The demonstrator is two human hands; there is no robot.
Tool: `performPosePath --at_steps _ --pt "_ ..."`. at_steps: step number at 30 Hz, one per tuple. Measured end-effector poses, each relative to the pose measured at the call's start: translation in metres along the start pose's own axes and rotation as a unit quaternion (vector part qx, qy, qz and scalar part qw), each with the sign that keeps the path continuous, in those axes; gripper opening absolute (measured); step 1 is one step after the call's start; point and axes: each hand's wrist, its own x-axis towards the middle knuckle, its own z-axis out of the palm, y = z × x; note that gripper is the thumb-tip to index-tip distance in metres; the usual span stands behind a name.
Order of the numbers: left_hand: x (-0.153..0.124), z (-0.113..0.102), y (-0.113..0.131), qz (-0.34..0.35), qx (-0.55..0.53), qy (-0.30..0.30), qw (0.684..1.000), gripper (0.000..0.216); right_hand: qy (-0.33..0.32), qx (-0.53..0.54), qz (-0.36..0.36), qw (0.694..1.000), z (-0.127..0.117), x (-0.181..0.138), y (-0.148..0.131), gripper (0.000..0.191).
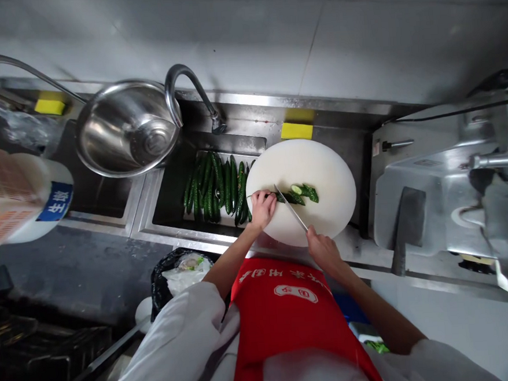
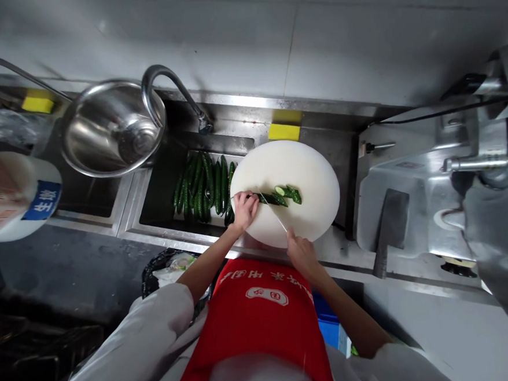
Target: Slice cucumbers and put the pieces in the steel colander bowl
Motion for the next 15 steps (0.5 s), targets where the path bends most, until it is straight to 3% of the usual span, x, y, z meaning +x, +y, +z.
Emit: performPosePath --at_steps 5,15 --pt "-0.001 -0.005 -0.014 -0.012 -0.015 0.013 1.0 0.024 0.016 -0.009 0.004 1.0 -0.009 -0.004 0.001 0.026" --pt "-0.001 0.001 -0.017 -0.004 -0.021 0.003 1.0 0.025 0.008 -0.032 -0.026 0.999 -0.022 -0.02 -0.013 0.027"
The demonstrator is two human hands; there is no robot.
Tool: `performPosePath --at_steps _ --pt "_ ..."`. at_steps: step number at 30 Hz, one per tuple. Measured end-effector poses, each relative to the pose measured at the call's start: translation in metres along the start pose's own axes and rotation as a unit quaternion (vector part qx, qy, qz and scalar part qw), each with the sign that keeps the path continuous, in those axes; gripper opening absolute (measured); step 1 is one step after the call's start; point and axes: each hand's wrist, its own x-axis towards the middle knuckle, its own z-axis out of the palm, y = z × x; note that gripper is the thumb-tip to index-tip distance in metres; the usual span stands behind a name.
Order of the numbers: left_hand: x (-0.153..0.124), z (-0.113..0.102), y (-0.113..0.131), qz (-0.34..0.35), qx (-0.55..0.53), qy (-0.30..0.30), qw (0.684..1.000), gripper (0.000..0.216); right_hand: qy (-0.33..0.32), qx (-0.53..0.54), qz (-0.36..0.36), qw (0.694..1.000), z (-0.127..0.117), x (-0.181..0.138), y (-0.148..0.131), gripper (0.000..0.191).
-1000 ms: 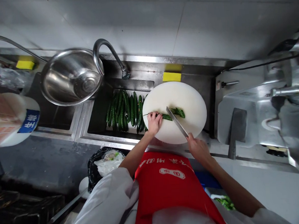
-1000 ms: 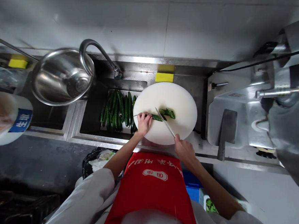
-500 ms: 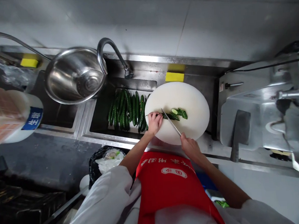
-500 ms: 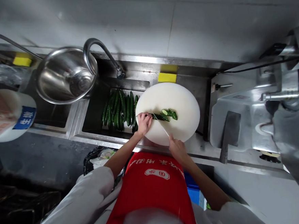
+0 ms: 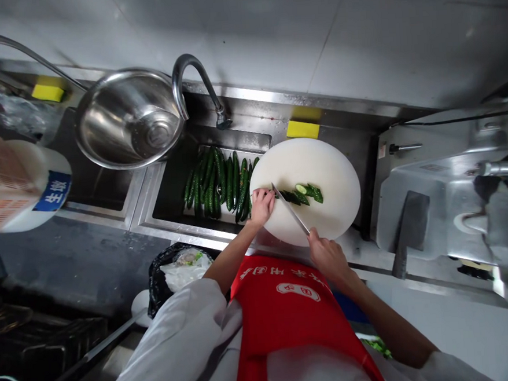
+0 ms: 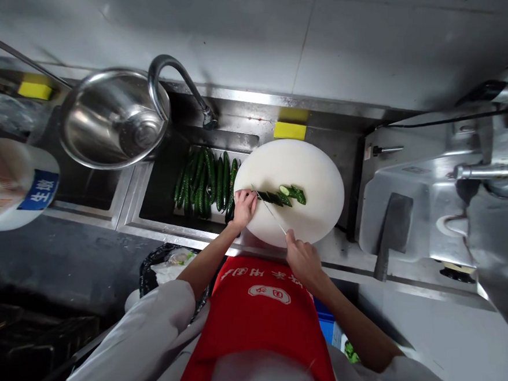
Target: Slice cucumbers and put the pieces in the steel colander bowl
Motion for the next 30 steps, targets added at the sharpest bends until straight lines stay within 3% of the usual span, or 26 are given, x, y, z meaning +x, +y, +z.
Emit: performPosePath --at_steps 6,14,20,24,30 --pt "-0.001 0.0 -0.002 0.016 -0.034 0.029 0.999 0.025 0.001 -0.014 0.0 1.0 -0.005 0.0 -0.002 0.027" --pt "0.001 -0.008 -0.003 0.025 -0.073 0.059 0.995 0.02 -0.025 0.005 0.001 1.0 0.005 0.028 -0.003 0.024" --pt "-0.014 -0.033 -0.026 -0.058 -0.082 0.182 0.978 0.015 0.014 -0.002 0.01 1.0 0.0 0.013 0.001 0.024" --pt "-0.016 -0.03 -0.028 -0.069 -0.076 0.166 0.981 0.014 0.013 0.007 -0.009 1.0 -0.005 0.011 -0.012 0.025" --pt "-0.005 -0.016 -0.03 -0.096 -0.069 0.082 0.99 0.014 -0.008 0.0 -0.002 1.0 -0.004 0.033 -0.025 0.034"
